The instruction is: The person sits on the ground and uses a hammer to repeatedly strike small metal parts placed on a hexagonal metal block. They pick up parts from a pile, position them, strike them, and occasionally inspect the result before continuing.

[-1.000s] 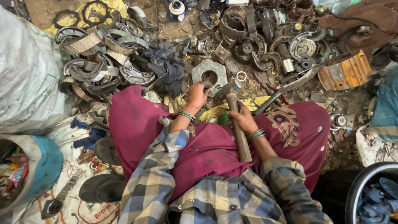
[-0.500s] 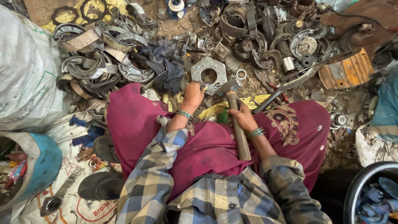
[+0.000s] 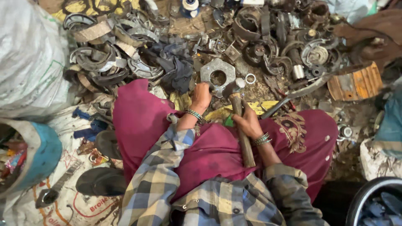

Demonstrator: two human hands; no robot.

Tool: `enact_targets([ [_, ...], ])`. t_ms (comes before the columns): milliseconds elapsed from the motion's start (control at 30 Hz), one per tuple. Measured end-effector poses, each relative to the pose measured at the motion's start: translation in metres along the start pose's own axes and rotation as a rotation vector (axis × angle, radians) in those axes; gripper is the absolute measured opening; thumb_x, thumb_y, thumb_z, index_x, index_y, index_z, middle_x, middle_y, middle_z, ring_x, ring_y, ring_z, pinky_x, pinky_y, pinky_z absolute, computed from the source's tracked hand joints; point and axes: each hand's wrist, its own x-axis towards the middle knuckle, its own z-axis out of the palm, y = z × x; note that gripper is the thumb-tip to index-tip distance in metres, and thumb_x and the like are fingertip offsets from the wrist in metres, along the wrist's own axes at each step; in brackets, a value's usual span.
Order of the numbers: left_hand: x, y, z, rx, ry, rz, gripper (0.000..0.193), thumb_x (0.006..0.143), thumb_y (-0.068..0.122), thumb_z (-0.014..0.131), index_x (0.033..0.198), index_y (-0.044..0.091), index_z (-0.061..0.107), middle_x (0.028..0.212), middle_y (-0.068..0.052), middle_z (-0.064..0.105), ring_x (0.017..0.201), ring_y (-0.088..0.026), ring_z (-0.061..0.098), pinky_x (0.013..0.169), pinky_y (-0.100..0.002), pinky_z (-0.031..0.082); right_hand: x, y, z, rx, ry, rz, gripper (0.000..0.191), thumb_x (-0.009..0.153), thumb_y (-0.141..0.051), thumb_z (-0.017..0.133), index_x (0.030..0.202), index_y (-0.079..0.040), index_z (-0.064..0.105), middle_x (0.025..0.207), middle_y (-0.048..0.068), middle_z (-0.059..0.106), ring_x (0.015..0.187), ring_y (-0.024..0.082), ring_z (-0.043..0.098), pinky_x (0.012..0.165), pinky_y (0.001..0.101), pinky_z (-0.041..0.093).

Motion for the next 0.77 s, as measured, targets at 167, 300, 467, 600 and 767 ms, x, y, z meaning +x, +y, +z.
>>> enact_targets([
  [167, 0.006, 0.000, -0.004, -0.149, -0.046, -0.059, 0.028, 0.060, 0.012, 0.093, 0.082, 0.006, 0.077, 0.088, -0.018, 0.074, 0.085, -0.037, 0.073, 0.077, -0.045, 0.057, -0.001, -0.022, -0.003, -0.163, 0.101, -0.353, 0.078, 0.086, -0.019, 0.074, 0.149, 0.009, 0.038, 0.092, 0.020, 0.073, 0.076, 0.025, 0.074, 0.066, 0.0371, 0.060],
  [300, 0.005, -0.005, 0.001, -0.244, 0.023, -0.040, 0.029, 0.056, 0.014, 0.093, 0.078, 0.006, 0.076, 0.083, -0.018, 0.074, 0.081, -0.037, 0.073, 0.074, -0.045, 0.058, 0.008, -0.012, 0.006, -0.351, 0.080, -0.205, 0.082, 0.083, -0.021, 0.075, 0.152, 0.003, 0.038, 0.085, 0.026, 0.071, 0.069, 0.033, 0.072, 0.064, 0.0414, 0.056],
  [467, 0.009, -0.008, 0.013, 0.058, 0.100, -0.041, 0.013, 0.077, -0.001, 0.079, 0.086, 0.009, 0.078, 0.092, -0.021, 0.073, 0.092, -0.040, 0.072, 0.081, -0.047, 0.059, 0.016, 0.004, 0.017, -0.401, 0.103, -0.358, 0.080, 0.084, -0.021, 0.078, 0.150, 0.006, 0.041, 0.095, 0.029, 0.071, 0.085, 0.037, 0.073, 0.072, 0.0415, 0.058],
  [600, 0.009, -0.007, 0.017, -0.001, -0.027, -0.067, 0.020, 0.066, 0.010, 0.087, 0.082, 0.003, 0.076, 0.087, -0.025, 0.070, 0.086, -0.043, 0.071, 0.074, -0.049, 0.057, 0.001, -0.003, 0.002, -0.260, 0.181, -0.244, 0.078, 0.084, -0.027, 0.080, 0.146, 0.004, 0.045, 0.097, 0.024, 0.075, 0.081, 0.030, 0.077, 0.070, 0.0387, 0.060],
  [767, 0.007, -0.005, 0.007, -0.127, -0.012, -0.032, 0.026, 0.063, 0.017, 0.091, 0.080, 0.003, 0.076, 0.084, -0.023, 0.072, 0.084, -0.042, 0.072, 0.076, -0.048, 0.057, -0.001, -0.028, 0.005, -0.322, 0.142, -0.239, 0.084, 0.085, -0.025, 0.077, 0.154, 0.004, 0.037, 0.107, 0.025, 0.074, 0.088, 0.033, 0.077, 0.075, 0.0400, 0.062],
])
